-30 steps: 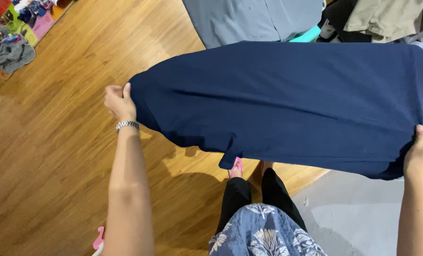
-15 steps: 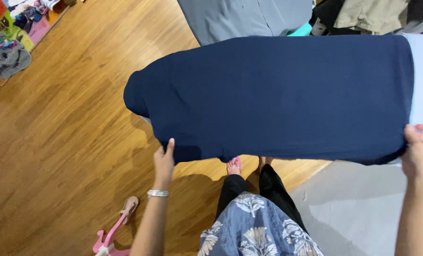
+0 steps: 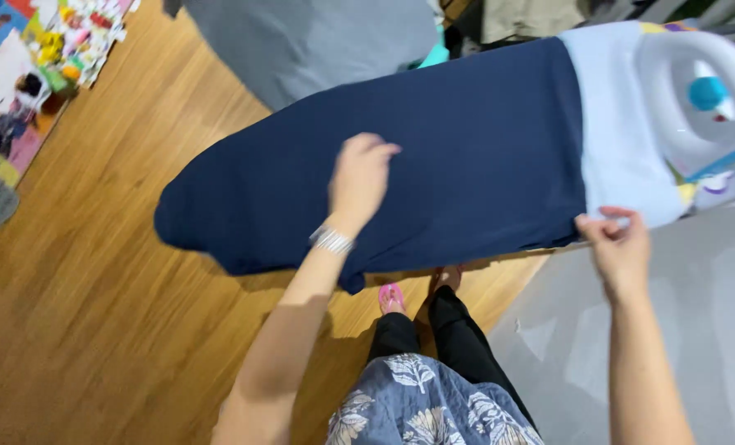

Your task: The person irons a dark blue short-sleeved shirt on an ironing board. They remove the shirt from a hanger, button it, and iron the front, back, and sleeves using a white steam iron.

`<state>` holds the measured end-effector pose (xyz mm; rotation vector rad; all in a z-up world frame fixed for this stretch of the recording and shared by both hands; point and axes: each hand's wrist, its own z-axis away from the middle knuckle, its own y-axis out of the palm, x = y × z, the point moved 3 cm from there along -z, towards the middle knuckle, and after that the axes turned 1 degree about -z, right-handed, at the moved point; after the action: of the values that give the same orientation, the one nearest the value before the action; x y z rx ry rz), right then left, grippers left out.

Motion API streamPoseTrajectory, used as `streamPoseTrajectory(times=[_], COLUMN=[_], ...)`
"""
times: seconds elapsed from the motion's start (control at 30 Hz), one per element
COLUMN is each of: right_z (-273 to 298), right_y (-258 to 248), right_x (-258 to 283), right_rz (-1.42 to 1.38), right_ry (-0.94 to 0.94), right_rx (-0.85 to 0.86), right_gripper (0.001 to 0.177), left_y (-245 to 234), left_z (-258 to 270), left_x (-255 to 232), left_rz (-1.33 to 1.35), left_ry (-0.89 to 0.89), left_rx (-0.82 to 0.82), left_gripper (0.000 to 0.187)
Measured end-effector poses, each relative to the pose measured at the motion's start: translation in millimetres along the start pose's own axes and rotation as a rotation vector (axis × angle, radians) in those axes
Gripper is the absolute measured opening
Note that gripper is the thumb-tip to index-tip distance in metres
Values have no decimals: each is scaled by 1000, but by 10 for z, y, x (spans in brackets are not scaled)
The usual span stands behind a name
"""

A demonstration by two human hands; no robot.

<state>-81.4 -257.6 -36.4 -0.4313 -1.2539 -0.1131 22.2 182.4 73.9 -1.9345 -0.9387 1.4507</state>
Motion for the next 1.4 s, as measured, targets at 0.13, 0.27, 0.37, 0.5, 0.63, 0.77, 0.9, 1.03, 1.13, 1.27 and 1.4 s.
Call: streamPoseTrajectory(times=[0.13,0.27,0.37,0.5,0.63,0.77,0.9,1.03,1.13,1.27,1.4], right_z=[91,176,186,219,195,48,-479,-1394,-2133,-2643,-2895], right_y=[-83,13,8,-32,-54,-192,-709,-782,-850,-945,-1074], right_x=[-208,60,168,414,607,935,1547,1928,1467,1005,739], right_rz=[-24,36,49,103,319,763,788,1068,1128,671,442], right_ry=[49,134,204,203,217,-10,-454,-725,-497,33,83], right_rx=[1,-11,12,-19,-74,-23,-279,-248,-14,345,497], right_gripper=[31,21,21,19,21,21,29,45,52,41,38], left_y=[1432,2453,2818,2844,2893,2583,2253,1556,951,311,-74], left_z=[-773,-1331,-1536,-1643,-1585,-1461,-1180,-899,-631,-37,600], left_x=[-713,-1320,-1457,-1550,-1692,-1904,-1690,-1017,-316,498,704], left_rz=[176,196,2,-26,90,243,491,352,152,-36,-243], left_ry=[297,494,527,520,572,519,359,129,-47,-219,-317], left_rx=[281,558,812,919,762,618,383,51,-50,-125,-107], left_gripper=[34,32,12,12,11,24,34,16,21,21,28])
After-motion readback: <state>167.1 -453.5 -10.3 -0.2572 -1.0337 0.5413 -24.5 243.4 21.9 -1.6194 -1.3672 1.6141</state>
